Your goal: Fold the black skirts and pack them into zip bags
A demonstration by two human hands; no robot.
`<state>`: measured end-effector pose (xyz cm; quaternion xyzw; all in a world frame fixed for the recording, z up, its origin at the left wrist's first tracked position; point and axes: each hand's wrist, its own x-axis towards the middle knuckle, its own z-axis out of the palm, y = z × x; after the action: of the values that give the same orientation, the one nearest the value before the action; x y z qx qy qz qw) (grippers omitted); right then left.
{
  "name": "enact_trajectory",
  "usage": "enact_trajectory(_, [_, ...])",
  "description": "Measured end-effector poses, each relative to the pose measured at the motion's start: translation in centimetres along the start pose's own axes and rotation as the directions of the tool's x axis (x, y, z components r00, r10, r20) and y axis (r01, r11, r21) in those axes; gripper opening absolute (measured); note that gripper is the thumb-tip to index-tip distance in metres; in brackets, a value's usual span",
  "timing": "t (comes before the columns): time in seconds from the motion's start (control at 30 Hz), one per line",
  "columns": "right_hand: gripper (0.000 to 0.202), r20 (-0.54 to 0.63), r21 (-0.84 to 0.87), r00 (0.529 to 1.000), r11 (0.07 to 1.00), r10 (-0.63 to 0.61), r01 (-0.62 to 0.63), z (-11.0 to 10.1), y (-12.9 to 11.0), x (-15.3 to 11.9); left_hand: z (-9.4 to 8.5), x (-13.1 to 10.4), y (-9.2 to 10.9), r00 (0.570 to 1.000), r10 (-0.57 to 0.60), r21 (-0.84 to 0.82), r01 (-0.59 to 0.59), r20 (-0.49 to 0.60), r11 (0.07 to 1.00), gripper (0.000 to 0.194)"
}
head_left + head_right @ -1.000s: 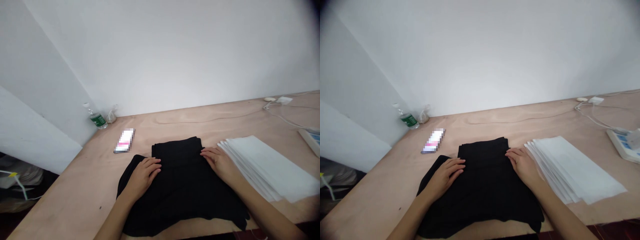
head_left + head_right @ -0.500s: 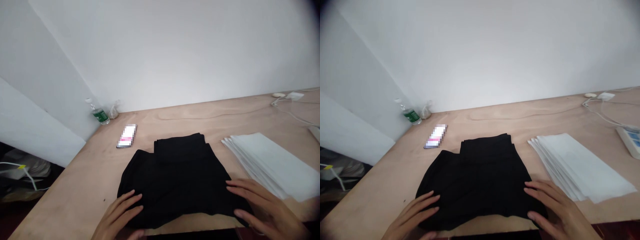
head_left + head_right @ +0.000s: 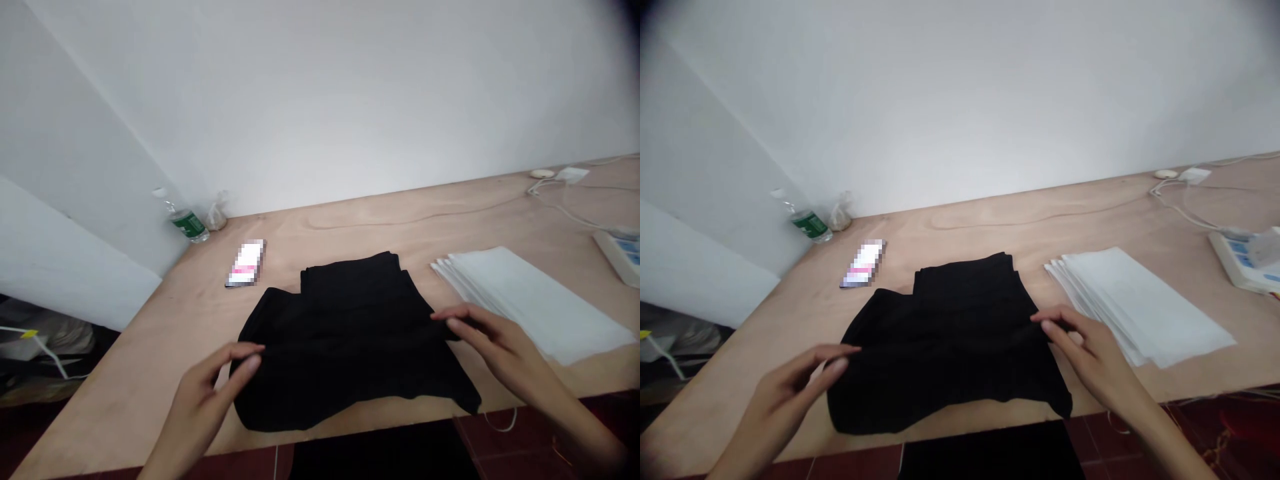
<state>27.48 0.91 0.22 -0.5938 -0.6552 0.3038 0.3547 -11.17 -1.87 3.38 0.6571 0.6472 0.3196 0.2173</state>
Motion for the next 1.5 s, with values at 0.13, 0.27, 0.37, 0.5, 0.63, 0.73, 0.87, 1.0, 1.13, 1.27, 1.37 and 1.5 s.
enact_trajectory(0.13, [0.034,-0.109,0.159,0.983,0.979,0.145,-0.127,1.9,0.4,2.7,0.8,3.5,0.7,0.986,-0.157,-0.079,0.153,-0.047,0.985,0.035])
enact_trajectory(0.27, [0.049,-0.107,0.281,0.976,0.948,0.188,-0.152,2.7,2.1,1.5,1.2,2.8,-0.3,0.978,-0.207,-0.114,0.204,-0.018,0.972,0.047])
enact_trajectory(0.37, [0.047,-0.12,0.321,0.977,0.938,0.174,-0.128,2.7,2.0,0.5,1.3,1.5,-0.2,0.975,-0.198,-0.12,0.185,-0.106,0.975,0.048])
enact_trajectory(0.5, [0.046,-0.137,0.411,0.978,0.908,0.154,-0.085,3.0,0.8,1.0,1.7,1.6,0.4,0.951,-0.14,-0.14,0.104,-0.277,0.985,0.048])
enact_trajectory(0.63, [0.042,-0.115,0.239,0.984,0.965,0.138,-0.108,3.7,1.1,1.8,2.8,2.9,-1.0,0.943,-0.128,0.015,0.139,-0.306,0.99,0.041])
enact_trajectory(0.73, [0.041,-0.171,-0.083,0.985,0.995,0.035,-0.05,3.9,1.9,2.1,3.5,3.4,-2.0,0.943,-0.149,0.208,0.216,-0.296,0.954,0.036])
enact_trajectory(0.87, [0.038,-0.311,-0.459,0.91,0.882,-0.275,0.11,3.8,0.5,1.9,3.2,2.9,-1.4,0.911,-0.187,0.242,0.288,-0.368,0.927,0.037])
enact_trajectory(1.0, [0.027,-0.212,-0.493,0.847,0.802,-0.488,0.338,5.2,-4.6,0.7,1.7,1.1,-1.0,0.851,-0.299,0.034,0.347,-0.431,0.937,0.04])
enact_trajectory(1.13, [0.033,0.153,-0.381,0.8,0.712,-0.581,0.59,9.2,-9.1,-0.5,0.6,-1.0,-2.3,0.799,-0.471,-0.135,0.455,-0.375,0.88,0.043])
enact_trajectory(1.27, [0.051,0.356,-0.329,0.767,0.697,-0.534,0.637,13.6,-9.4,-0.4,0.8,-2.0,-3.0,0.821,-0.511,-0.248,0.456,-0.254,0.855,0.043])
enact_trajectory(1.37, [0.058,0.384,-0.332,0.795,0.734,-0.469,0.593,15.1,-8.4,0.0,1.3,-2.1,-2.8,0.85,-0.47,-0.243,0.416,-0.239,0.876,0.039])
enact_trajectory(1.5, [0.059,0.395,-0.317,0.794,0.743,-0.462,0.59,15.1,-8.0,-0.1,1.5,-1.9,-2.9,0.879,-0.425,-0.115,0.409,-0.219,0.905,0.038])
